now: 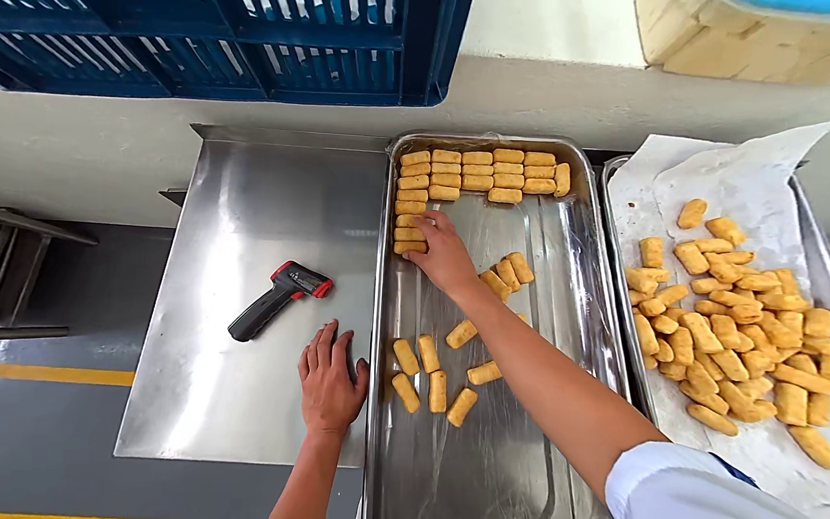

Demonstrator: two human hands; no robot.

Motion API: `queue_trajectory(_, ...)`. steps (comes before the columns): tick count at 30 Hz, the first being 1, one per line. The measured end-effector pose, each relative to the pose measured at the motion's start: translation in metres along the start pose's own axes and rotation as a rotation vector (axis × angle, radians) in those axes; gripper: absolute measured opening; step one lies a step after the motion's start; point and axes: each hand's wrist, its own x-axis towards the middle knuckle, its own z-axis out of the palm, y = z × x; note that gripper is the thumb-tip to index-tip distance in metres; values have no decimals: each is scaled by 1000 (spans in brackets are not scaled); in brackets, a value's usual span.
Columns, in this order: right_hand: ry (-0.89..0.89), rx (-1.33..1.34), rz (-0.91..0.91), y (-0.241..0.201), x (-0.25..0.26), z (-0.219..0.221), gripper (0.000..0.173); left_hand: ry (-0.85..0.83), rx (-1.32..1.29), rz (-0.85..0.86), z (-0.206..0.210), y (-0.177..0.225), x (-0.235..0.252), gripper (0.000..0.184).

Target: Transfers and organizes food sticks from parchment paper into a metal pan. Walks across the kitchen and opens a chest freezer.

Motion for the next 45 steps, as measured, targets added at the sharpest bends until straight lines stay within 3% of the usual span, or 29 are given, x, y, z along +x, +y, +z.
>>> queue_trajectory(5,-84,-91,5,15,-13,-40,70,-7,-2,-2,-1,1,0,56)
queue_trajectory(7,-43,-164,114,33,-33,-78,73,-9,-7,-5,0,0,0,56)
queue_trajectory(9,-60,-247,273,55,-53,-104,89,-13,-15,-9,-1,0,-1,55)
queue_trajectory(11,-157,-305,400,71,-68,-107,106,-10,-23,-5,0,-1,-1,55)
queue_trajectory(13,-245,-303,442,70,-77,-97,107,-6,-23,-4,1,-1,-1,55)
queue_trajectory(18,-265,-209,261,59,-65,-67,82,-7,-13,-8,0,-1,0,55)
queue_trajectory(21,-209,-228,133,60,-58,-60,90,-10,-14,-9,-1,0,1,56)
queue_trajectory(24,-225,-300,136,65,-56,-65,103,-7,-12,-4,0,-1,0,55)
queue_trajectory(31,-302,-330,291,52,-49,-70,96,-7,6,-6,0,0,0,55)
queue_trajectory(35,-287,-275,203,49,-29,-61,90,3,2,0,1,0,0,54)
queue_trajectory(40,-141,-190,54,39,17,-57,91,-6,-8,-2,-1,1,-1,55)
queue_trajectory(45,-35,-62,99,46,9,-49,99,-2,4,-9,-1,0,0,55)
